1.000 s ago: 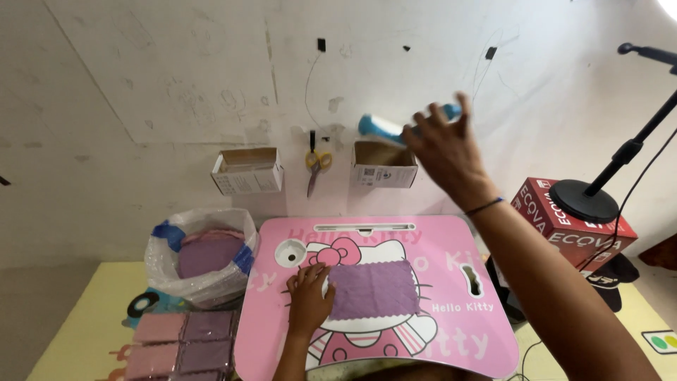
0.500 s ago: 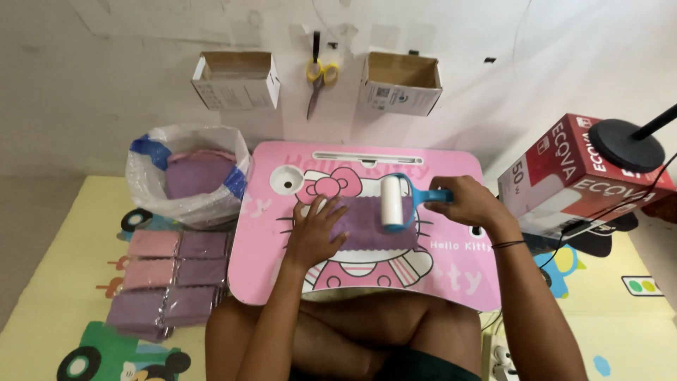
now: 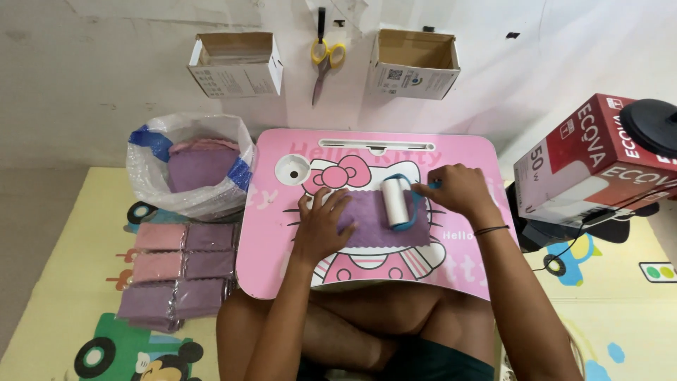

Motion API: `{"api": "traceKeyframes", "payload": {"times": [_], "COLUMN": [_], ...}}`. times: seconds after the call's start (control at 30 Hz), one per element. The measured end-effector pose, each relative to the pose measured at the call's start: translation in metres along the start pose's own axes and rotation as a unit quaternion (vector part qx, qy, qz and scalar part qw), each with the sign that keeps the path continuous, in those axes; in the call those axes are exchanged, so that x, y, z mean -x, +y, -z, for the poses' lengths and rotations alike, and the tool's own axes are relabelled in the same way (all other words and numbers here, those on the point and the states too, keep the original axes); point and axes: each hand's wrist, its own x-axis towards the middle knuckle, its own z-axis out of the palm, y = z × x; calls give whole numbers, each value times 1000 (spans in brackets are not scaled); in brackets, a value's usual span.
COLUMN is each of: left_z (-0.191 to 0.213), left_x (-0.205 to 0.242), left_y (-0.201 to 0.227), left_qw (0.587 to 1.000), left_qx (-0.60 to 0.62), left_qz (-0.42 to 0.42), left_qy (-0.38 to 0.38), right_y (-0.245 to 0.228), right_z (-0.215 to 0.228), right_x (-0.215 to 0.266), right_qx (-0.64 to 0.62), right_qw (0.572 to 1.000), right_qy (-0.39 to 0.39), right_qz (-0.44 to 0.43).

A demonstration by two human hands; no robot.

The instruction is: The person uses a lint roller to clean pieces of purple and grey fabric, then places a cleaned piece into a plastic bag.

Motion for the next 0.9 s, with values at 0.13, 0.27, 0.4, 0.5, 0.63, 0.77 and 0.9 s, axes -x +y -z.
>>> {"api": "traceKeyframes", "payload": {"times": [0.13,0.27,0.4,0.5,0.63,0.77,0.9], "left_z": [-13,-8,-11,-19,-17,-15,-20], "left_x": [-1,-1,0,0,-1,-1,-2], "left_y": [-8,-4,-6,-10,-11,-9,-13], "left_qw": [996,992,992,991,991,990,985], "left_qx": [-3,-7,-1,0,4,20,47], "left_qz": [59,95,105,98,98,101,116], "left_qy": [71,77,77,90,89,95,115], "right_y": [-36,-66,-57,-31,4,3,-12], "right_z": [-23,-32,-33,-21,2,24,3], "right_x": [-6,0,-2,2,13,25,10], "right_qx": [-22,-87,-91,-74,-37,7,6], "right_qw": [1000,996,994,994,993,991,995], "right_qy": [-8,-17,-52,-59,-68,-70,-57], "right_qz": [17,2,-23,-50,-90,-116,-80]}}
